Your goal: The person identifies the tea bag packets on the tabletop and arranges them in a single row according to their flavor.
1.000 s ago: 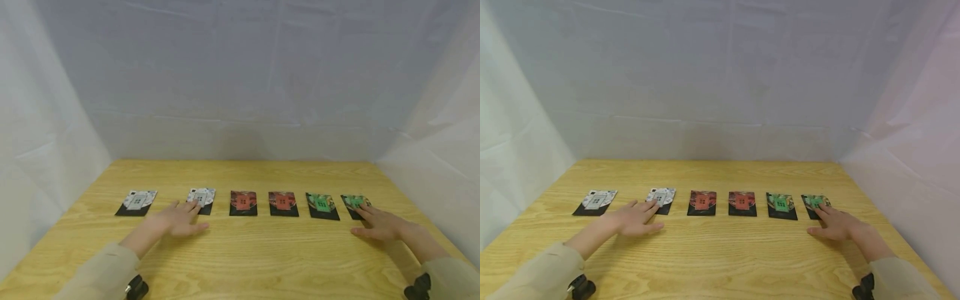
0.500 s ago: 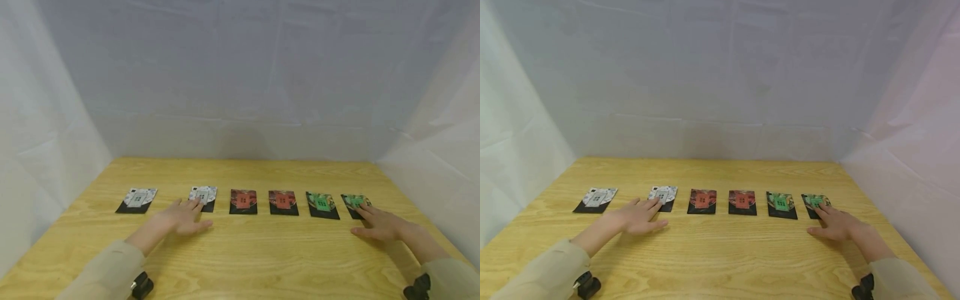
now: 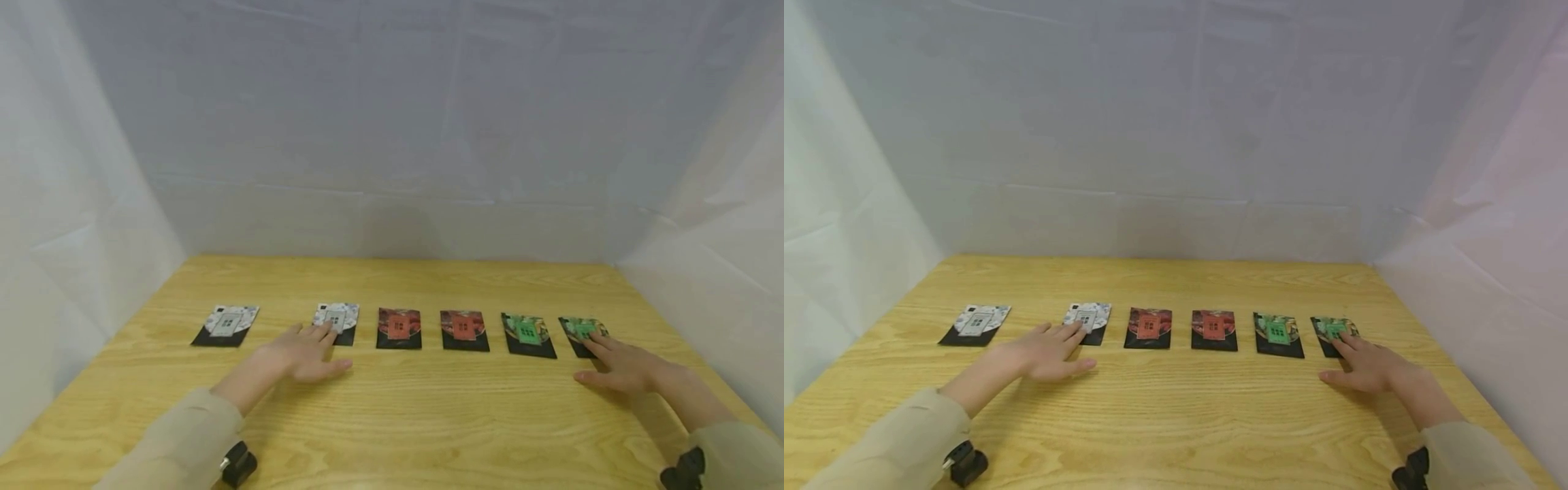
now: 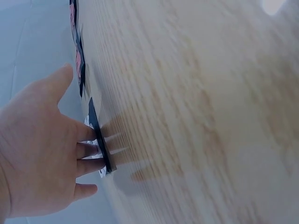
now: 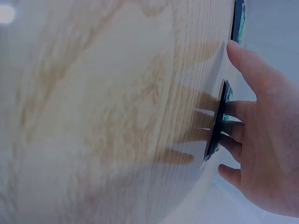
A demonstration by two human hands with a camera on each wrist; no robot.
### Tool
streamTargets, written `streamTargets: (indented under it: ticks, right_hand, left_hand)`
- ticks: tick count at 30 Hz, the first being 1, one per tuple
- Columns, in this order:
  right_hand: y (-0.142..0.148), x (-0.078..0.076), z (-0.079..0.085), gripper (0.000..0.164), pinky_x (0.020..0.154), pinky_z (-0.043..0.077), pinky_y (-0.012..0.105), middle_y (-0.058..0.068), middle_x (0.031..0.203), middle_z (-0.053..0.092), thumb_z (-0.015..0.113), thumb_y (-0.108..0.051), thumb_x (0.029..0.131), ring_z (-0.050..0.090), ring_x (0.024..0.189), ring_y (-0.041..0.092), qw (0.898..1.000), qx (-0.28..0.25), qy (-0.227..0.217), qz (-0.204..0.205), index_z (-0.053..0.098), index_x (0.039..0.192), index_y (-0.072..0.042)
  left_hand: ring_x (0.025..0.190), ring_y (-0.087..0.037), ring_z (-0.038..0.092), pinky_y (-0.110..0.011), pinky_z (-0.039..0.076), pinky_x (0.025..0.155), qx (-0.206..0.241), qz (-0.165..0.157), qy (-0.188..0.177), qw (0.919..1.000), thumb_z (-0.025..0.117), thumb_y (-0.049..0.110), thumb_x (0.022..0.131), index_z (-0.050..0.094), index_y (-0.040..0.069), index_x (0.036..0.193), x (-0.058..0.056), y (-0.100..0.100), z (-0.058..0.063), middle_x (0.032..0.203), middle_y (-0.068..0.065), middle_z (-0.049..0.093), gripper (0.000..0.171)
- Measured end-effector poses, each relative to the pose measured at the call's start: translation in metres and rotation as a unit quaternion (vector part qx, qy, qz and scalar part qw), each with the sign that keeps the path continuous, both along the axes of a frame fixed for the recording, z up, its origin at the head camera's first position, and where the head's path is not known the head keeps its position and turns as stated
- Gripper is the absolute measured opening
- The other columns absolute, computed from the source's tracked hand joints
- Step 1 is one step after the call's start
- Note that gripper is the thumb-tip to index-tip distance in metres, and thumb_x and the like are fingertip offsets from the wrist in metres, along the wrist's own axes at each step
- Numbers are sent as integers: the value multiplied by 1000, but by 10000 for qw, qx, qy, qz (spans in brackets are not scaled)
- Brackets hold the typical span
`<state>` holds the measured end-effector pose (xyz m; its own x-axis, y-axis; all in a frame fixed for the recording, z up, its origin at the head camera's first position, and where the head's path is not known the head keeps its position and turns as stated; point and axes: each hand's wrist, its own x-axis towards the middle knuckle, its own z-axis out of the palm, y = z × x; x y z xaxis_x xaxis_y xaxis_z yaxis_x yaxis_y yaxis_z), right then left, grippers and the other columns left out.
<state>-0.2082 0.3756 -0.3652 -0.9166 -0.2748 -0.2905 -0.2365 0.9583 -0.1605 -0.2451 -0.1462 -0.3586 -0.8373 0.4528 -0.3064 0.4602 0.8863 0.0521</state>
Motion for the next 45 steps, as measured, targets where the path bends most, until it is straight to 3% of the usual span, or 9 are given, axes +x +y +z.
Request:
streamTargets:
  ticks: [17,24,30,38,45]
  right_hand:
    - [-1,1,0,84,88,29,71,40,140,18,51,-53,90,24,121,61,10000,-18,40,-4,32,137,13]
    - [0,0,0,84,87,29,71,40,141,18,50,-54,90,23,121,61,10000,-43,-11,-28,31,138,13]
    - [1,0,0,85,87,28,72,40,140,18,50,-54,90,23,121,61,10000,-29,-33,-45,31,138,13]
    - [1,-1,-1,85,87,28,72,40,140,18,51,-54,89,23,122,61,10000,-12,-42,-36,31,138,13]
    - [2,-1,-1,85,86,28,73,41,140,17,51,-53,90,22,121,62,9999,-90,-65,-24,30,138,14]
  left_hand:
    - [138,-36,15,-53,10,110,69,-16,-35,10000,31,63,92,26,-1,145,4,0,3,151,-20,17,83]
    - [139,-36,11,-55,9,110,259,-128,266,9992,34,60,93,24,2,147,3,-9,0,153,-19,10,79]
    - [137,-40,13,-59,7,108,567,28,380,9977,38,58,93,24,1,146,2,-32,2,152,-23,11,79]
    - [133,-49,17,-63,9,105,665,424,693,9945,39,59,92,24,-3,145,0,-77,-1,148,-29,16,82]
    - [131,-51,16,-65,8,103,888,703,742,9908,41,55,93,22,-9,143,0,-114,-3,146,-33,16,83]
